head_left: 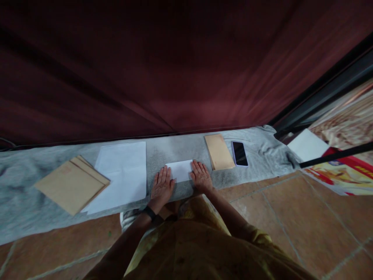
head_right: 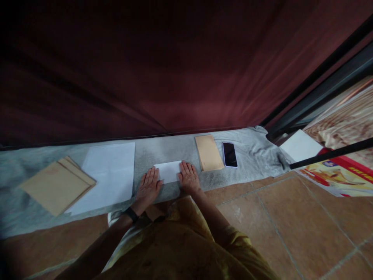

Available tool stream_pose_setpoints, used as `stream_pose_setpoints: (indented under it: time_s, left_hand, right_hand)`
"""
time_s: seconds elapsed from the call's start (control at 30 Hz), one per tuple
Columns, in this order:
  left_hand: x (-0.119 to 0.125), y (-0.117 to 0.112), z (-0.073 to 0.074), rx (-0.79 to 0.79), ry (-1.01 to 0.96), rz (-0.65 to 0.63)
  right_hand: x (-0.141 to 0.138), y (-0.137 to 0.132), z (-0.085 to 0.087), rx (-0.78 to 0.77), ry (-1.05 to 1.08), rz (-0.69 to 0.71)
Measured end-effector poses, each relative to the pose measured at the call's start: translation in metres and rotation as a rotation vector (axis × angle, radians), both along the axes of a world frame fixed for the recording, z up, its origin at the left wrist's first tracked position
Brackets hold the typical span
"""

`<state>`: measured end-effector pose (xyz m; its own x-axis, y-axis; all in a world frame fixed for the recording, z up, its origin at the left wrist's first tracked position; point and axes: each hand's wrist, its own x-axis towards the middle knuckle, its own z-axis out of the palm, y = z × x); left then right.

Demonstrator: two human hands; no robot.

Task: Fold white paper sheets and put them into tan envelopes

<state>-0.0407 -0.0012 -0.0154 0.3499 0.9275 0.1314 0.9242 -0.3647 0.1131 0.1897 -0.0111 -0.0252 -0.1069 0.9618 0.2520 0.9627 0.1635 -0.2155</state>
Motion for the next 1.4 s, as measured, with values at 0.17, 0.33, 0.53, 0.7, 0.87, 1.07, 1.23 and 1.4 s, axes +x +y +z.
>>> stream_pose_setpoints:
  time_s: [0.17, 0.33, 0.53, 0.7, 0.87, 1.07, 1.23, 1.4]
  left_hand:
    - [0.000, 0.000, 0.000, 0.006, -0.008, -0.006]
    - [0.000, 0.000, -0.004, 0.037, -0.008, -0.004]
    - [0.000, 0.000, -0.004, 0.032, -0.008, -0.004]
    - [0.000, 0.000, -0.001, 0.002, 0.006, -0.003]
    - [0.000, 0.000, 0.000, 0.010, 0.008, -0.006]
    - [-0.001, 0.001, -0.001, 0.017, 0.000, -0.010]
    - [-0.004, -0.001, 0.002, 0.002, -0.011, -0.032]
    - [-0.004, -0.003, 0.004, 0.002, -0.020, -0.014]
  right_hand:
    - [0.003, 0.002, 0.003, -0.027, 0.008, 0.000]
    - [-0.007, 0.002, 0.013, -0.025, 0.036, 0.040]
    - [-0.018, -0.007, 0.010, -0.026, 0.035, 0.078]
    - [-0.007, -0.010, 0.004, -0.026, 0.010, 0.022]
    - [0.000, -0.011, 0.002, -0.027, 0.004, -0.009]
    - [0.002, -0.012, 0.004, -0.046, 0.006, -0.022]
    - [0.004, -0.013, 0.006, -0.058, 0.015, -0.043]
    - [0.008, -0.014, 0.006, -0.063, 0.019, -0.053]
